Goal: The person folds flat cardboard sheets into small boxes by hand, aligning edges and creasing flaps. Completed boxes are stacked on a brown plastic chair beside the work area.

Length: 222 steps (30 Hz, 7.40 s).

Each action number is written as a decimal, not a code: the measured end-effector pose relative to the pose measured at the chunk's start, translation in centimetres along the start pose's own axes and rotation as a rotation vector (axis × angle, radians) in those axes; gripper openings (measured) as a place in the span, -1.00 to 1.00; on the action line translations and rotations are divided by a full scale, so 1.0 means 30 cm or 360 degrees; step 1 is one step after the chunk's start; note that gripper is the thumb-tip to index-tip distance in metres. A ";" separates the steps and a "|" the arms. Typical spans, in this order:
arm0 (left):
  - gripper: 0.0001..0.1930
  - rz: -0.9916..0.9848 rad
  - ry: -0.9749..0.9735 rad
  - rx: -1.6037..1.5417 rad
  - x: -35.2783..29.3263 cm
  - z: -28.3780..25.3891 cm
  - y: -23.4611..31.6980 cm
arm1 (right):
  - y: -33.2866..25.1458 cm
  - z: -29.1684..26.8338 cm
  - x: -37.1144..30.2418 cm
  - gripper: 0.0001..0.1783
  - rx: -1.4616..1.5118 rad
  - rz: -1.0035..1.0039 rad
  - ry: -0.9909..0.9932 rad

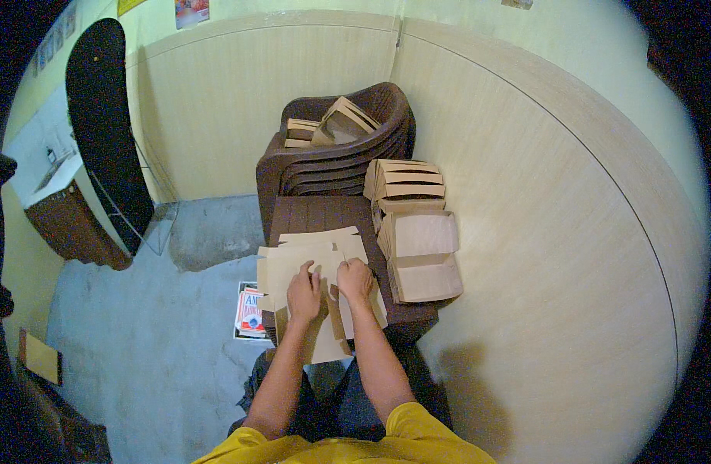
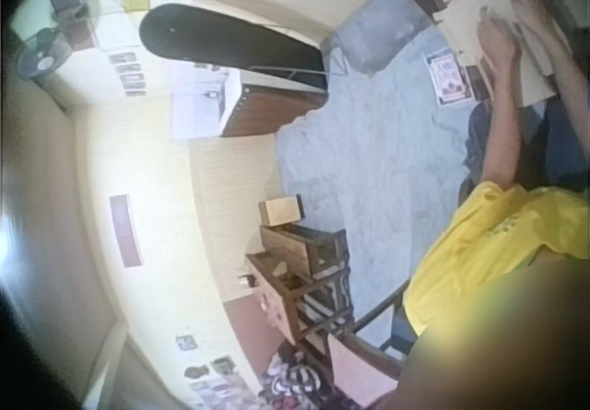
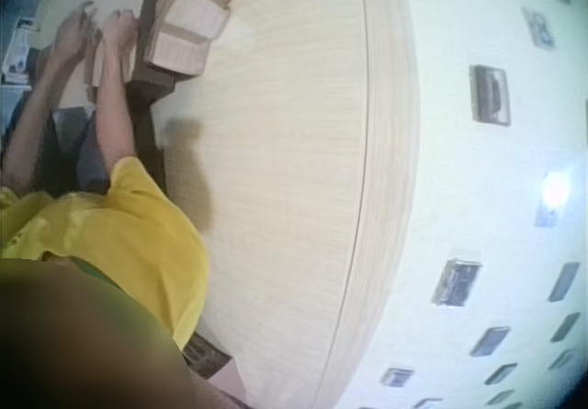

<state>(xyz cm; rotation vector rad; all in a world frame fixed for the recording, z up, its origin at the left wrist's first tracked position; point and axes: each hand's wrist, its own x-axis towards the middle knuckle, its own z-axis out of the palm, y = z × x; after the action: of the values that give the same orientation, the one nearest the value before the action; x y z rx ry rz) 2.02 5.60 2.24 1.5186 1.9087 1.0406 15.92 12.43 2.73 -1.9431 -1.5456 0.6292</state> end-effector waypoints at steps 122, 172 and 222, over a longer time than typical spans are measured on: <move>-0.81 -0.0275 -0.0316 -0.1539 -0.392 -0.104 0.071 | 0.095 -0.191 -0.527 -0.80 0.1326 -0.0133 -0.0142; -0.89 -0.0130 -0.0351 -0.1137 -0.332 -0.014 0.040 | 0.136 -0.177 -0.468 -0.73 0.1293 -0.0155 -0.0127; -0.94 -0.0091 -0.0390 -0.0967 -0.282 0.045 0.041 | 0.151 -0.184 -0.461 -0.63 0.1843 0.0370 -0.0145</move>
<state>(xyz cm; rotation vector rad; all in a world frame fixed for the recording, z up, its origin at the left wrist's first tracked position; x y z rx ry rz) 6.03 -2.07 1.71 1.1650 1.2964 1.2023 19.78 -2.59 3.78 -1.1674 -0.6625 1.3381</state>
